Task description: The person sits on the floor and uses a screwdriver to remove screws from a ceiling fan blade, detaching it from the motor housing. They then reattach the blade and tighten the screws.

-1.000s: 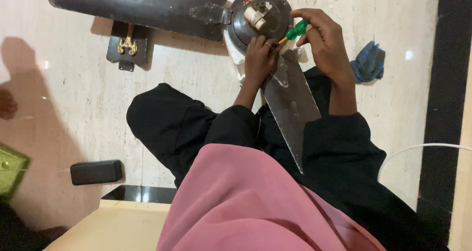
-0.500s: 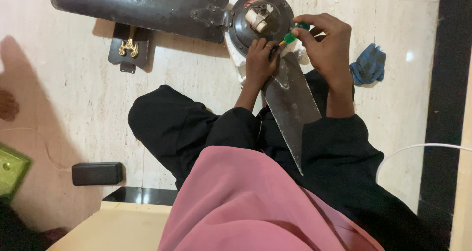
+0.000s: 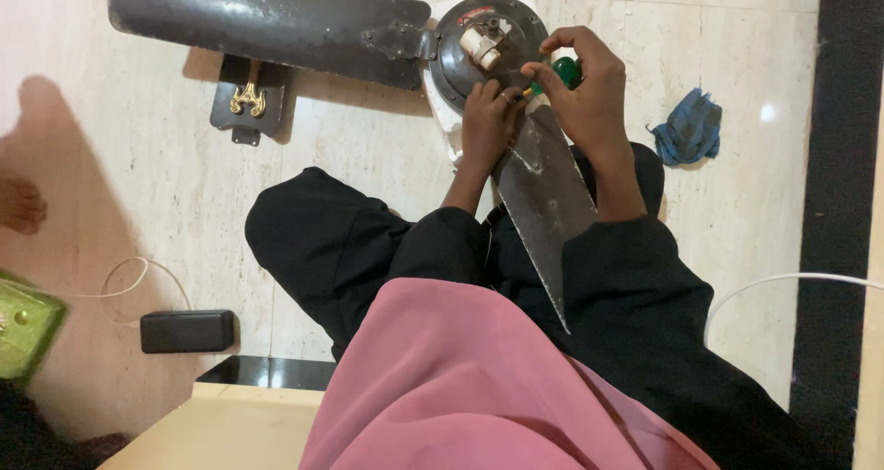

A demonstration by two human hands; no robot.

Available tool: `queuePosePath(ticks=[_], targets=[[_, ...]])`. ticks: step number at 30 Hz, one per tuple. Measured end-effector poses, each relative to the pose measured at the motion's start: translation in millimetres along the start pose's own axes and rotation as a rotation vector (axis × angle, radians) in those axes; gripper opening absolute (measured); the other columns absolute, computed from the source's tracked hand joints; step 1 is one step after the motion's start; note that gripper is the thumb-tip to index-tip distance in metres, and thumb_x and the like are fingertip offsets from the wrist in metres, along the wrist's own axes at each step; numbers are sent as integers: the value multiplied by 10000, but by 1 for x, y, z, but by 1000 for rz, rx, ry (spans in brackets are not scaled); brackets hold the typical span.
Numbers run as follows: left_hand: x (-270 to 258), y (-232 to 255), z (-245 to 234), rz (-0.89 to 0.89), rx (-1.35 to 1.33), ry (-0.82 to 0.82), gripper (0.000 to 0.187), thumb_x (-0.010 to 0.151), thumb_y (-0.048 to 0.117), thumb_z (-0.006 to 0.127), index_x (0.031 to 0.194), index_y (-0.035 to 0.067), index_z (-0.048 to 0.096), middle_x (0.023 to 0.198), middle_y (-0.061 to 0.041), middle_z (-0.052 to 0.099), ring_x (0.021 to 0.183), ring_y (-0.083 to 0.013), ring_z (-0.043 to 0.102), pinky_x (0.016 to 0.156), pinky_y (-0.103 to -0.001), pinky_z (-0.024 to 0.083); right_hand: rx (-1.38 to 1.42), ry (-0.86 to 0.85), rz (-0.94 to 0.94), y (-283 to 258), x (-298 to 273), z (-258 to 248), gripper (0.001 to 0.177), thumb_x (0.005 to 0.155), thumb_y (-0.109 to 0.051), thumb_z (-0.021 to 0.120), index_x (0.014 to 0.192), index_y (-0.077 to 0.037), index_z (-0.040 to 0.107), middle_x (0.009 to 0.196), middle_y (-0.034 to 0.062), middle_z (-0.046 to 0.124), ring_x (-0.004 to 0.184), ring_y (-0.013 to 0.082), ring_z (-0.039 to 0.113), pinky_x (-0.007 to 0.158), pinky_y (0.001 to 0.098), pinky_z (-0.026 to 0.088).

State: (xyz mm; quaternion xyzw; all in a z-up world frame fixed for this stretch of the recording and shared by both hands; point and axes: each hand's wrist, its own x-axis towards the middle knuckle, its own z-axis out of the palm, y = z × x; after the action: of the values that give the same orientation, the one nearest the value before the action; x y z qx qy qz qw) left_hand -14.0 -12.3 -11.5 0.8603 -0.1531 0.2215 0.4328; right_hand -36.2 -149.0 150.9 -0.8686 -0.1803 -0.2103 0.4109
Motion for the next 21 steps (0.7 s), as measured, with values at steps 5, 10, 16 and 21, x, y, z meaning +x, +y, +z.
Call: queuePosePath(ticks=[5, 10, 16, 21], targets=[[-1, 1, -1, 7, -26, 16, 175, 869, 201, 774, 1014, 109, 743, 927, -65, 563, 918, -280, 553, 817, -422, 466, 123, -183, 178, 2, -5, -11, 256, 1089, -286, 747, 1158, -40, 746, 998, 62, 759, 814, 107, 673, 696, 249, 531], [-1, 2, -2, 14, -38, 30, 190, 851, 201, 782, 1020, 131, 730, 943, -60, 557, 951, -286, 553, 827, -421, 469, 387, -251, 180, 11, -7, -26, 262, 1147, -204, 543, 1236, -4, 686, 1158, 85, 716, 992, 121, 690, 799, 271, 617], [1, 6, -6, -8, -58, 11, 183, 854, 181, 780, 1026, 146, 727, 938, -61, 554, 949, -285, 553, 825, -416, 462, 473, -257, 210, 21, -4, -33, 265, 1174, -196, 539, 1294, 6, 662, 1196, 98, 716, 1017, 116, 703, 842, 282, 634], [2, 7, -7, 0, -49, 1, 231, 846, 166, 784, 1061, 140, 706, 958, -57, 572, 955, -281, 559, 844, -413, 466, 489, -213, 228, 26, -3, -32, 258, 1195, -205, 563, 1312, 2, 661, 1186, 98, 710, 930, 97, 682, 826, 278, 639]])
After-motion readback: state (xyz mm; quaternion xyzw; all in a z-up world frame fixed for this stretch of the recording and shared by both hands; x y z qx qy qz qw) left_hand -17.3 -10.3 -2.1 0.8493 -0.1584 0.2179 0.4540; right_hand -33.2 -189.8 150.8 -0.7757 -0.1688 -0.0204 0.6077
